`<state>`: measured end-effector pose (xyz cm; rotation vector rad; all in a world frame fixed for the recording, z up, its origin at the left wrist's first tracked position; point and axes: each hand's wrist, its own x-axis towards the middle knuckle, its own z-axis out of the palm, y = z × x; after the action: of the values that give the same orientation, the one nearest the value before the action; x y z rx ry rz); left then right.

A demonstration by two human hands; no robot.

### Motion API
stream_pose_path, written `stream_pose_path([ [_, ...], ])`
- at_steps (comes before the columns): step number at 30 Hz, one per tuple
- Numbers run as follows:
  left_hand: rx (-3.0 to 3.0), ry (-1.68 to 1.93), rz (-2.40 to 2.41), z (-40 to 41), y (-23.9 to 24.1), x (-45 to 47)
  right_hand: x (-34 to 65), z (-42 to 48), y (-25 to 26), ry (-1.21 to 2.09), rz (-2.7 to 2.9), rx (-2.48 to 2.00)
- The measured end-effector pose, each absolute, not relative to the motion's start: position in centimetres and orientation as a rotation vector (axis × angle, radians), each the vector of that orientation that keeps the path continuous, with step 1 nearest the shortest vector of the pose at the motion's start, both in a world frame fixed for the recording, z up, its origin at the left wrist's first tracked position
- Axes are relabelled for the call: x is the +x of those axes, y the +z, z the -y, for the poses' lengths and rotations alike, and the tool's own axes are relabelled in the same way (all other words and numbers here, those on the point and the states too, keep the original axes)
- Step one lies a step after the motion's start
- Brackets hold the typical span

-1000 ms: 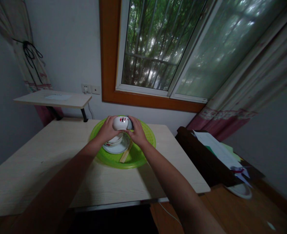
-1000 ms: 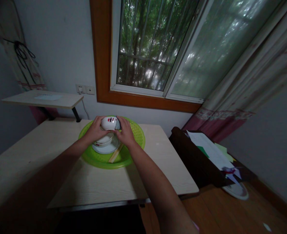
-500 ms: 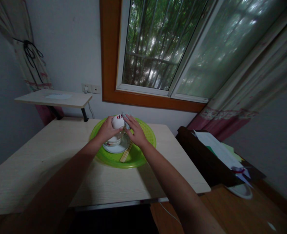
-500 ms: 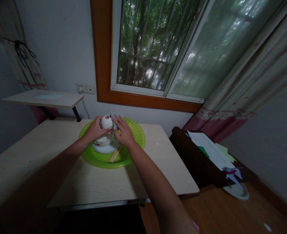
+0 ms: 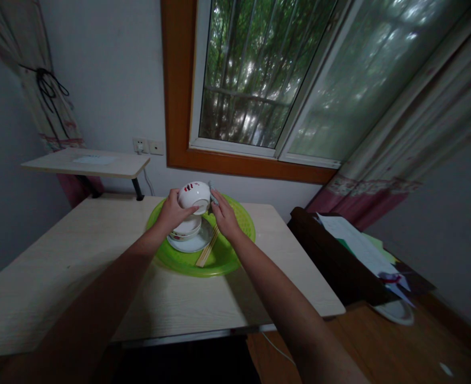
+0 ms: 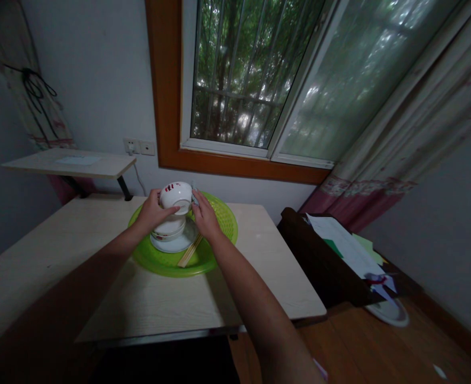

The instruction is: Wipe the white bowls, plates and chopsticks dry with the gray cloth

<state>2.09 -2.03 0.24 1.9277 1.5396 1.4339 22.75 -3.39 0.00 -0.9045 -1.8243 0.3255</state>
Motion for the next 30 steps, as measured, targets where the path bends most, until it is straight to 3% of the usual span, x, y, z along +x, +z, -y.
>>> stream_pose_path([
  [14, 2.009, 1.371, -1.498, 2.2, 0.1, 2.5, 21.9, 5.5, 1.5, 0.105, 2.152, -0.728],
  [30, 1.855, 1.452, -1.588, 1.9, 0.5, 2.1, 21.6, 5.5, 1.2, 0.118, 2.152, -0.811],
])
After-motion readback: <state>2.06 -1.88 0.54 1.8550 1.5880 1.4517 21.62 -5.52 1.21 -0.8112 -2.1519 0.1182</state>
